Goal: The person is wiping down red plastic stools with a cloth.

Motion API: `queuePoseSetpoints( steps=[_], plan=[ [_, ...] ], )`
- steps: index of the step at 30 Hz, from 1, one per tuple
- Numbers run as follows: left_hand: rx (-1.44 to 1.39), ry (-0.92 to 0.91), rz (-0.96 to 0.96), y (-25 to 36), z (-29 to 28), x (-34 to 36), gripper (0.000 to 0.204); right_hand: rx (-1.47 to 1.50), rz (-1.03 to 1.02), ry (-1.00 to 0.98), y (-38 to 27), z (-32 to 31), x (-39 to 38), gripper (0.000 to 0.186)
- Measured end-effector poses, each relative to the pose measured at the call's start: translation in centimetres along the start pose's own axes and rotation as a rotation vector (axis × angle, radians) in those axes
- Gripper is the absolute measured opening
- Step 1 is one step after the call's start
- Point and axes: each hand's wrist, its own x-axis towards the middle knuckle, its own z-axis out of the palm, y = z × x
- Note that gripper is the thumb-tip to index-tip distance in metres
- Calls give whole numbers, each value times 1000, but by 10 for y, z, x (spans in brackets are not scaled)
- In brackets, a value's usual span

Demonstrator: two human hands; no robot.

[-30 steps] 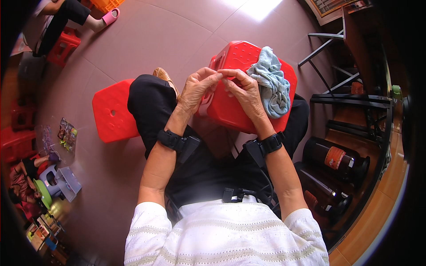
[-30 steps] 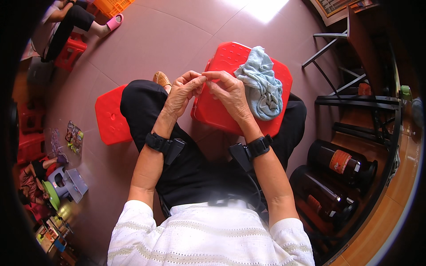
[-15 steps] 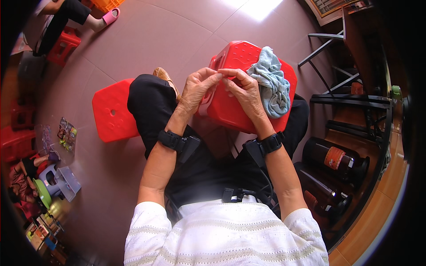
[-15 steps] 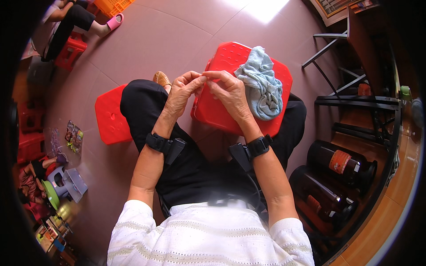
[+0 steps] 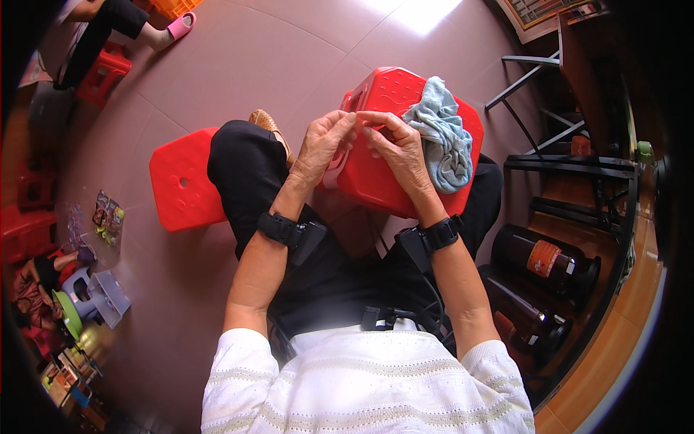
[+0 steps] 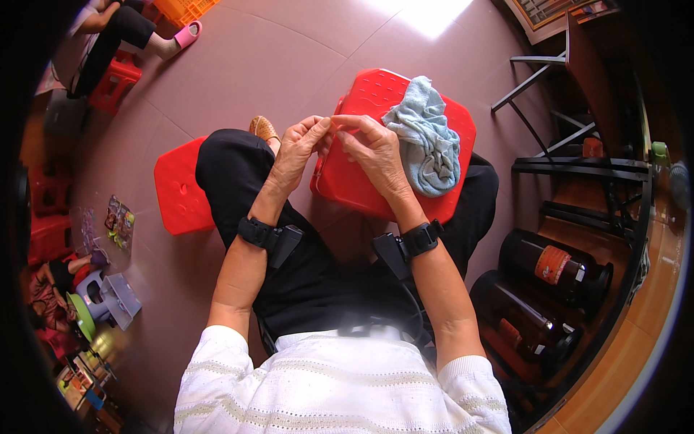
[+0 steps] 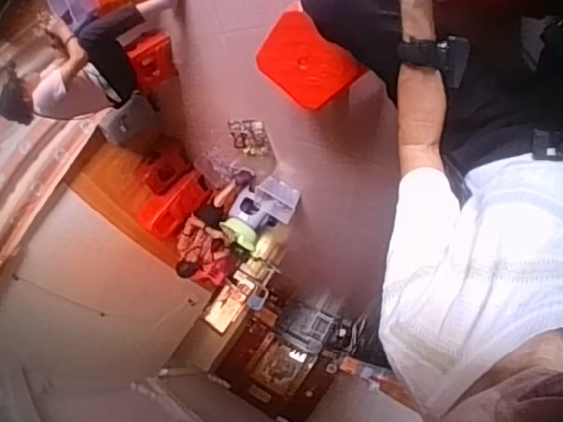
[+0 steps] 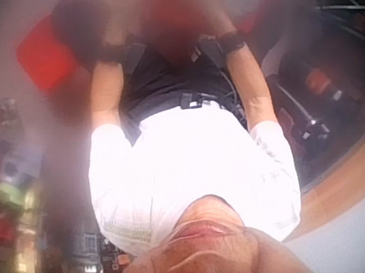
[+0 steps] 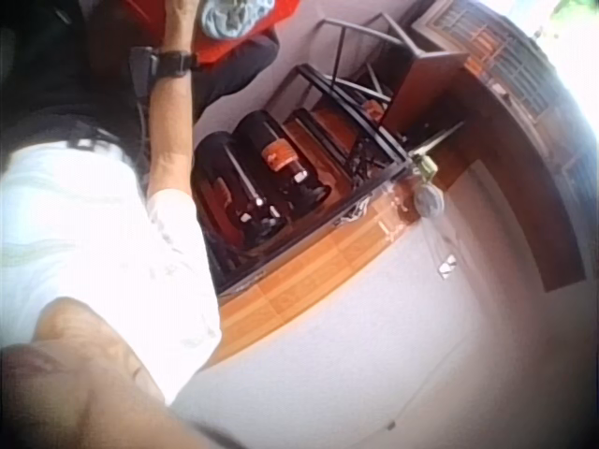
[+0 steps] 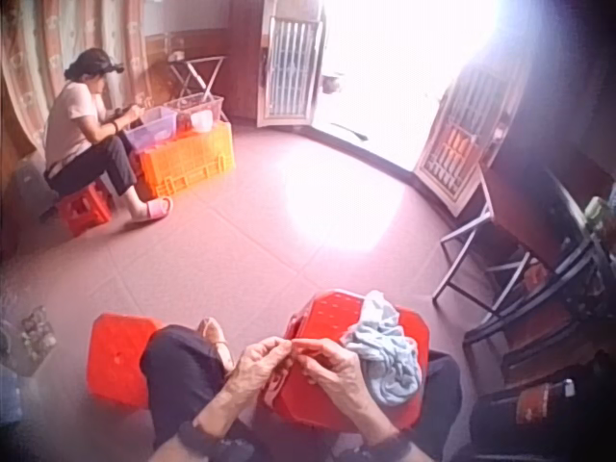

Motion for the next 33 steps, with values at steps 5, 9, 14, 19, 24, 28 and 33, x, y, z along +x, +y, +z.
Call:
queuePoseSetpoints(
  steps=[5, 9, 14, 19, 24, 28, 33],
  plan=[
    [6, -10, 30, 1, -2, 3, 26, 20, 24, -17, -6, 0, 3, 23],
    [157, -25, 78, 12, 6, 12, 33, 30, 16, -10, -20, -9, 11, 24],
    [219, 30, 238, 41, 26, -7, 33, 228, 125, -19, -55, -6, 1, 21],
    [158, 74, 117, 74, 38, -22, 39, 298, 93, -21, -103, 5, 1, 13],
    [87, 104, 130, 92, 38, -21, 43, 220, 104, -89, -129, 4, 17, 12],
    [-53, 151, 154, 93, 30, -14, 45, -436, -357, 2, -161, -2, 28, 13],
    [-44, 338, 157, 96, 25, -17, 48, -690, -875, -180, -251, 1, 10, 17]
  ],
)
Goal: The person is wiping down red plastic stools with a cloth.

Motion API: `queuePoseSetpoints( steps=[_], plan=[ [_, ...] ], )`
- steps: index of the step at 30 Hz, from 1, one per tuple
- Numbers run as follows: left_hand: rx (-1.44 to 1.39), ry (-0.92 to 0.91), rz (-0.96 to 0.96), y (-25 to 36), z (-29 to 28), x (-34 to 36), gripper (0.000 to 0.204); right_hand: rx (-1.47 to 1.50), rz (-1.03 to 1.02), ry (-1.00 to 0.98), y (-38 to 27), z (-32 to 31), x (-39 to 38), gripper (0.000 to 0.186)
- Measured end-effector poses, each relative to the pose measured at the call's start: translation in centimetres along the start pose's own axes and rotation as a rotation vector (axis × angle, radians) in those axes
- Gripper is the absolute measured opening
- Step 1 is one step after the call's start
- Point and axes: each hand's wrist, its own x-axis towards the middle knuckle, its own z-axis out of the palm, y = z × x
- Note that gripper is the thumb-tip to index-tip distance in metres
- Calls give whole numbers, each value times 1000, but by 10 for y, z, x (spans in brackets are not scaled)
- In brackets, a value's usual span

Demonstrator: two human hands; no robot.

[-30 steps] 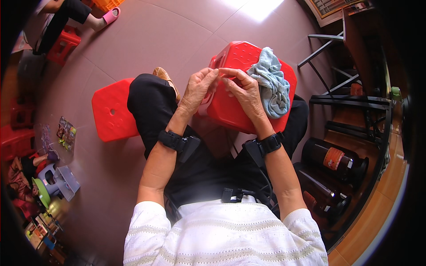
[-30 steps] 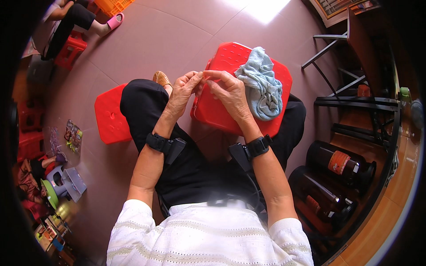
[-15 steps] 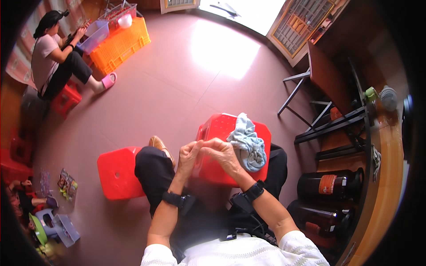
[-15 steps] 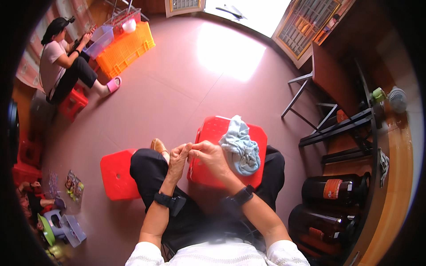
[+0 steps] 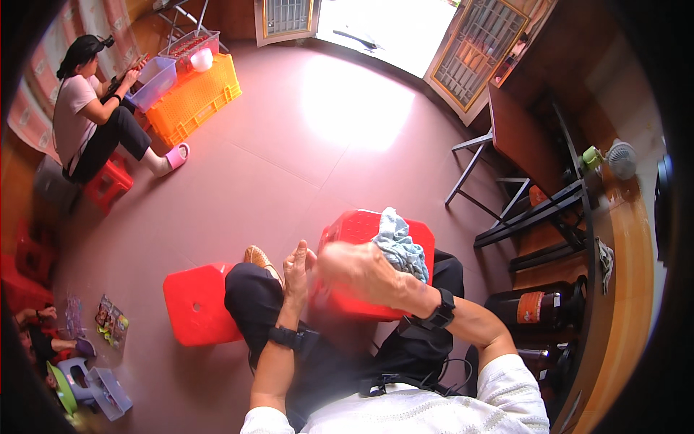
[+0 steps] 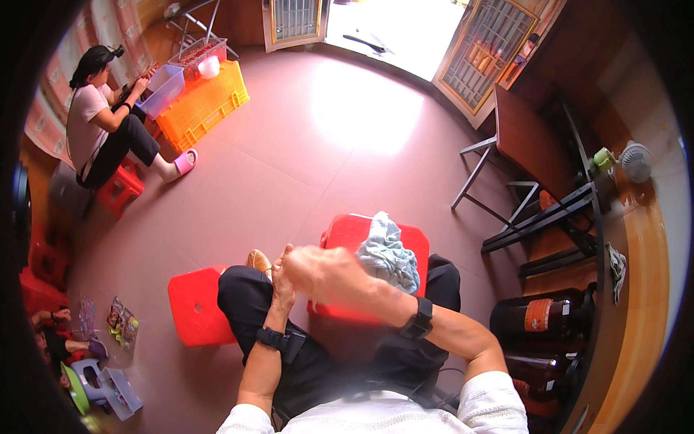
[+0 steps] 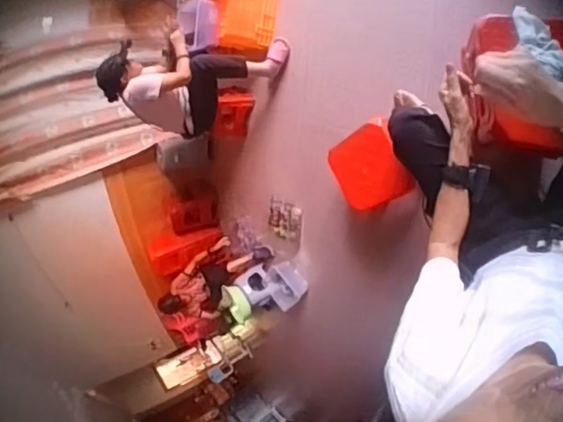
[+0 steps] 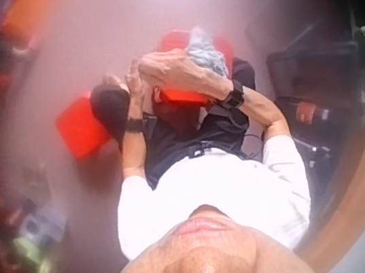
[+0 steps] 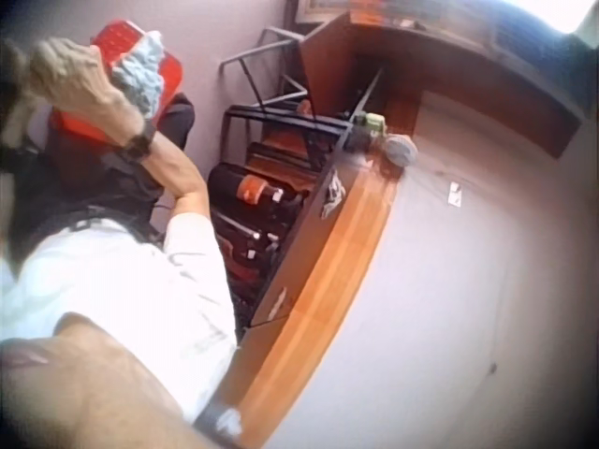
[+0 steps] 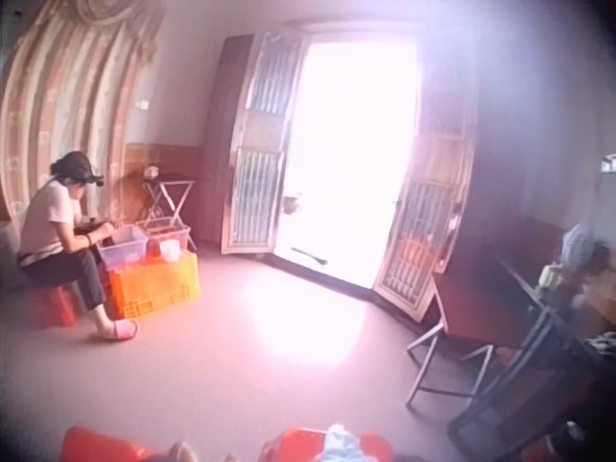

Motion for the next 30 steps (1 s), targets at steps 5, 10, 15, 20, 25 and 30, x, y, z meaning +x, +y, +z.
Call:
queuePoseSetpoints(
  steps=[5, 10, 15, 20, 25, 30],
  plan=[
    [25, -116, -13, 3, 14, -1, 47, 193, -497, -25, -84, -32, 8, 10],
    [98, -32, -47, 6, 14, -15, 48, -97, -1039, -165, -108, -46, 9, 17],
    [166, 41, 3, 4, 25, -20, 48, -609, -404, 264, 73, -162, 90, 39],
    [218, -2, -24, -5, 9, -25, 49, -668, 344, 269, 101, -141, 29, 26],
    [203, -72, 10, -14, 27, -27, 46, -355, 522, 152, 94, -82, -57, 9],
    [251, -70, 34, -22, 28, -41, 45, -155, 717, -54, 73, -57, -125, 19]
  ],
)
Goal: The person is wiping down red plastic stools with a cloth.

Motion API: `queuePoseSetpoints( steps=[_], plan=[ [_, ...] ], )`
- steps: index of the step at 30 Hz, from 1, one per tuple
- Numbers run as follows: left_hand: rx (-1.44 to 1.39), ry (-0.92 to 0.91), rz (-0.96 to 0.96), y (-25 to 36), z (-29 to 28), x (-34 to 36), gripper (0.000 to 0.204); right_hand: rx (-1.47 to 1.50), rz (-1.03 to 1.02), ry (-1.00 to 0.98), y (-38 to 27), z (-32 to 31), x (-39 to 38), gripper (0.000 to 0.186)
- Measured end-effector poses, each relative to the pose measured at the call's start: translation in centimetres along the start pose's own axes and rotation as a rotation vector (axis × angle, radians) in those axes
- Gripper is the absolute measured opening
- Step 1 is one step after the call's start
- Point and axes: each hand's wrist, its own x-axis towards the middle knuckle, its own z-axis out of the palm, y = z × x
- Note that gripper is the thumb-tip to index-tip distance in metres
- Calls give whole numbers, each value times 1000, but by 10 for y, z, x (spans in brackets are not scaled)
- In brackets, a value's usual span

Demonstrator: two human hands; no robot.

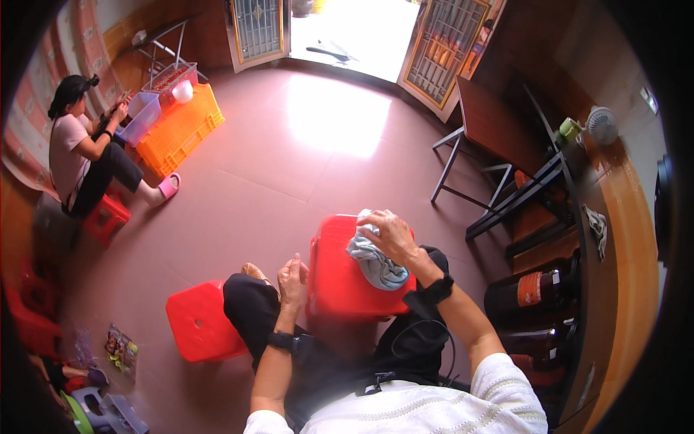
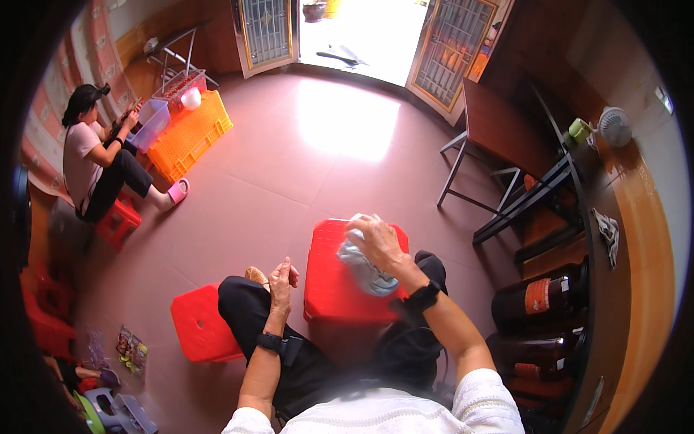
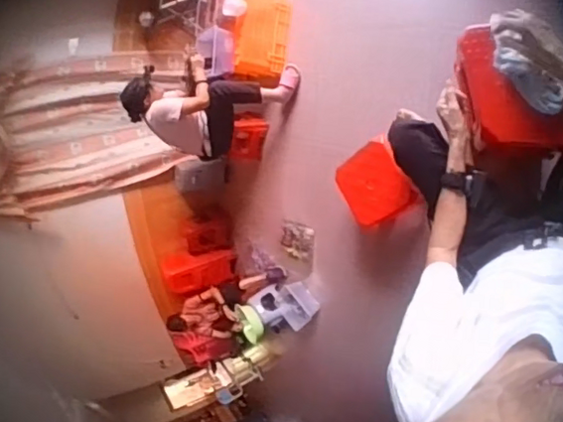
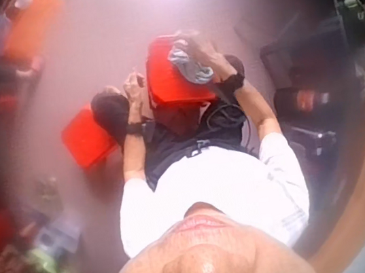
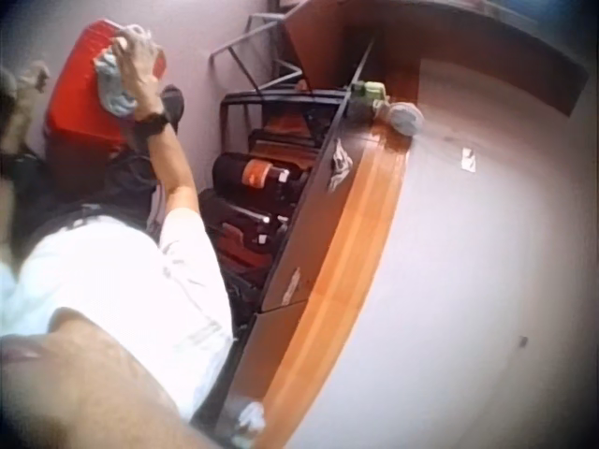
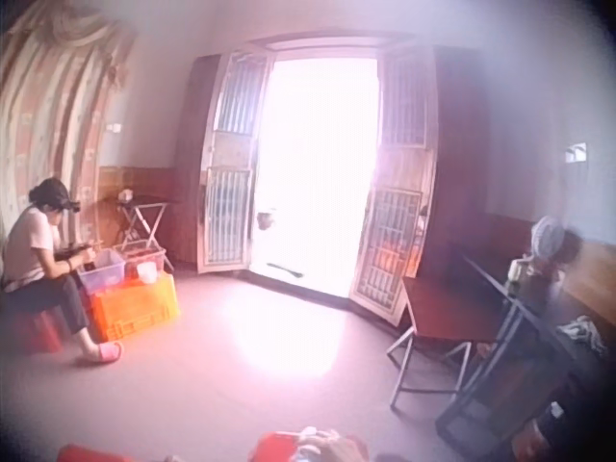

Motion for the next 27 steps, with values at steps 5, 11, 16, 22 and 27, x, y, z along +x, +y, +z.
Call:
queuePoseSetpoints(
  steps=[5, 11, 16, 22, 27],
  plan=[
    [-13, 18, -41, 12, 13, -32, 41, -48, -80, -58, 33, 21, -53, 37],
    [-471, -382, 430, 202, 59, -118, 27, -160, -120, 41, 46, 29, -72, 42],
    [-540, -1190, 829, 320, 10, -180, 20, -186, -96, 127, 54, 31, -72, 43],
    [-795, -1581, 839, 318, -51, -204, 27, -101, -104, 150, 44, 41, -71, 38],
    [-862, -1552, 812, 296, -31, -185, 26, -158, -82, 147, 55, 43, -72, 40]
  ],
)
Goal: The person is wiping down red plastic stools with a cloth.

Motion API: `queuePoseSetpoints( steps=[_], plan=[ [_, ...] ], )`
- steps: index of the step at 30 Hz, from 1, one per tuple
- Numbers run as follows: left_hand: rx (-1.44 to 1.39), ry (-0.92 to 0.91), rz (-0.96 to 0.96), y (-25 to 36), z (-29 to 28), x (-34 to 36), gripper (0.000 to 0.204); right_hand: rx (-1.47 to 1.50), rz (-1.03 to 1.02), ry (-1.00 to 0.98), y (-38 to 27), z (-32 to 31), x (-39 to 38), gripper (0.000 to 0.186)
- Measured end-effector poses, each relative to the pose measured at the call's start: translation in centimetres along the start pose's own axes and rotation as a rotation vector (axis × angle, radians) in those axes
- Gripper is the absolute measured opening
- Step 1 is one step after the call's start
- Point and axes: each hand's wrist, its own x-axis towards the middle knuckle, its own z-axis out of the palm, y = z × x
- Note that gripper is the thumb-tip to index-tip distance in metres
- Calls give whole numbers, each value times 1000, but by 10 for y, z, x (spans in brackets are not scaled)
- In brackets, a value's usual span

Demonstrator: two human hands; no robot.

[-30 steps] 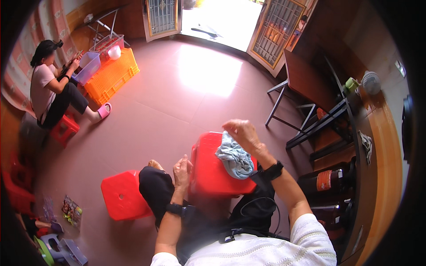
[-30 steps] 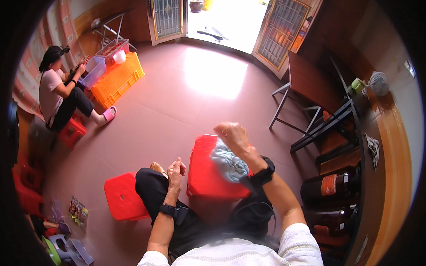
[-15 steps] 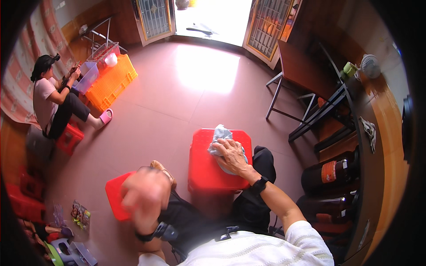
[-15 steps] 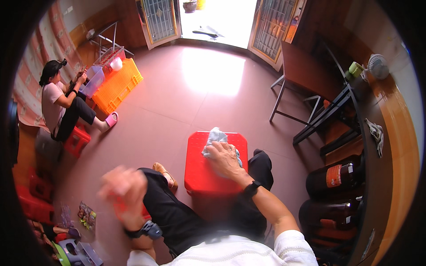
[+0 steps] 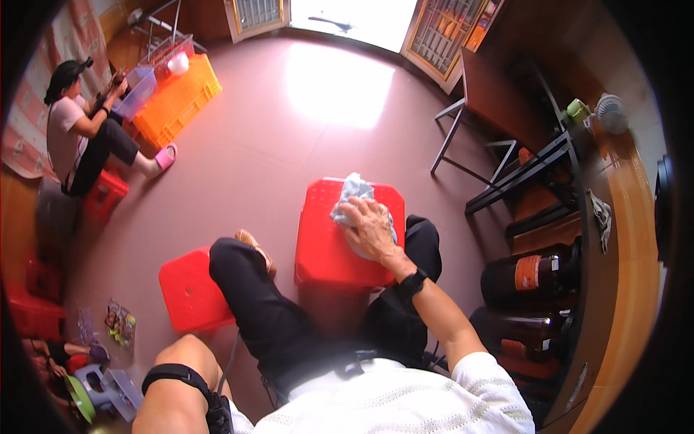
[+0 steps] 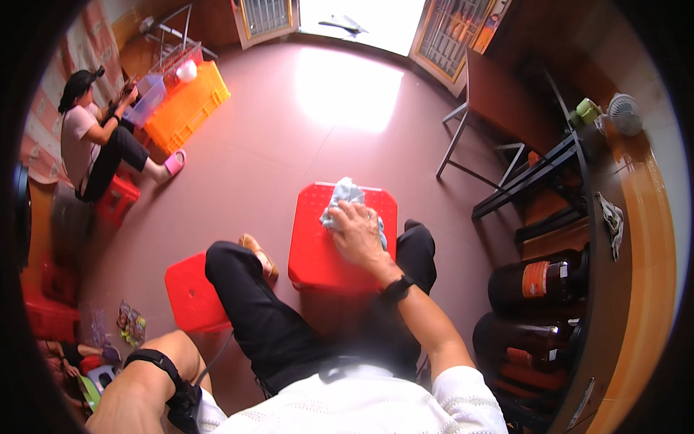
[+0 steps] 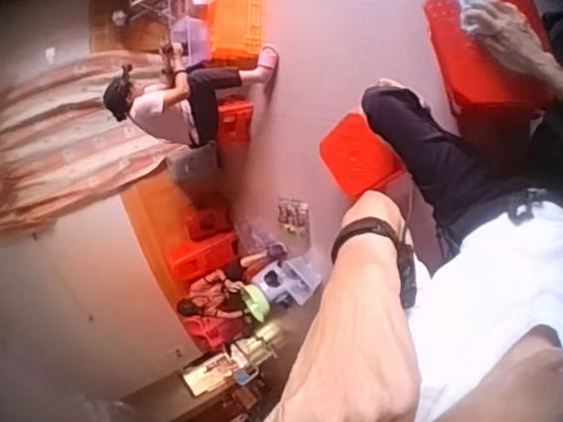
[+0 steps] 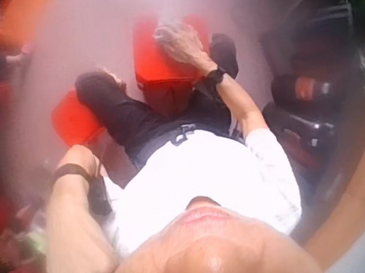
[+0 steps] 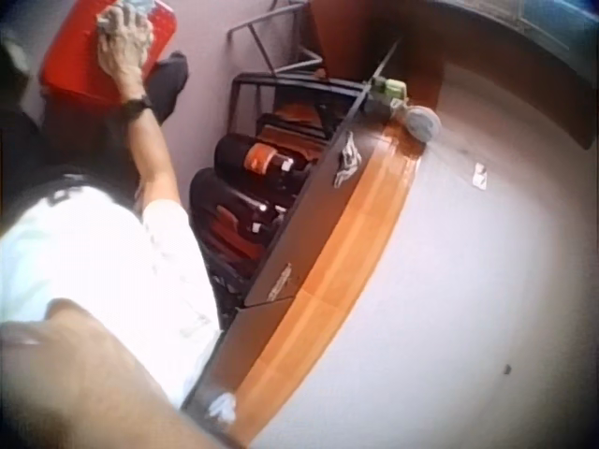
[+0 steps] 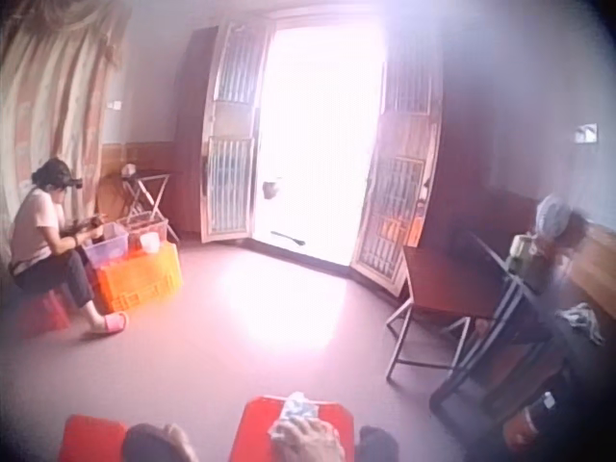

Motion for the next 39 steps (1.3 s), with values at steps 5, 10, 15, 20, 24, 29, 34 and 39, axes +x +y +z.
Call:
queuePoseSetpoints(
  steps=[5, 10, 15, 20, 24, 29, 34, 39],
  plan=[
    [6, -13, -14, 15, 4, -9, 26, 1, -4, 31, -3, 22, -1, 42],
    [-3, -33, -14, 15, 27, -9, 26, 10, 4, -13, -8, 12, -2, 41],
    [-34, -57, -20, -1, 19, 8, 26, 4, -18, -9, -3, 4, 5, 42],
    [-61, -78, -33, -6, 17, 11, 26, 14, -18, -5, 0, 5, 8, 41],
    [-88, -95, -32, -37, -2, 24, 25, 7, 0, -13, 1, 13, -6, 41],
    [-112, -113, -29, -46, -8, 22, 25, -42, 7, -22, 7, 18, -10, 46],
    [-132, -132, -25, -44, -13, 23, 25, -20, -27, 8, 6, 17, 3, 45],
    [-157, -155, -12, -53, -17, 35, 25, -45, -7, -4, 3, 12, -7, 43]
  ],
)
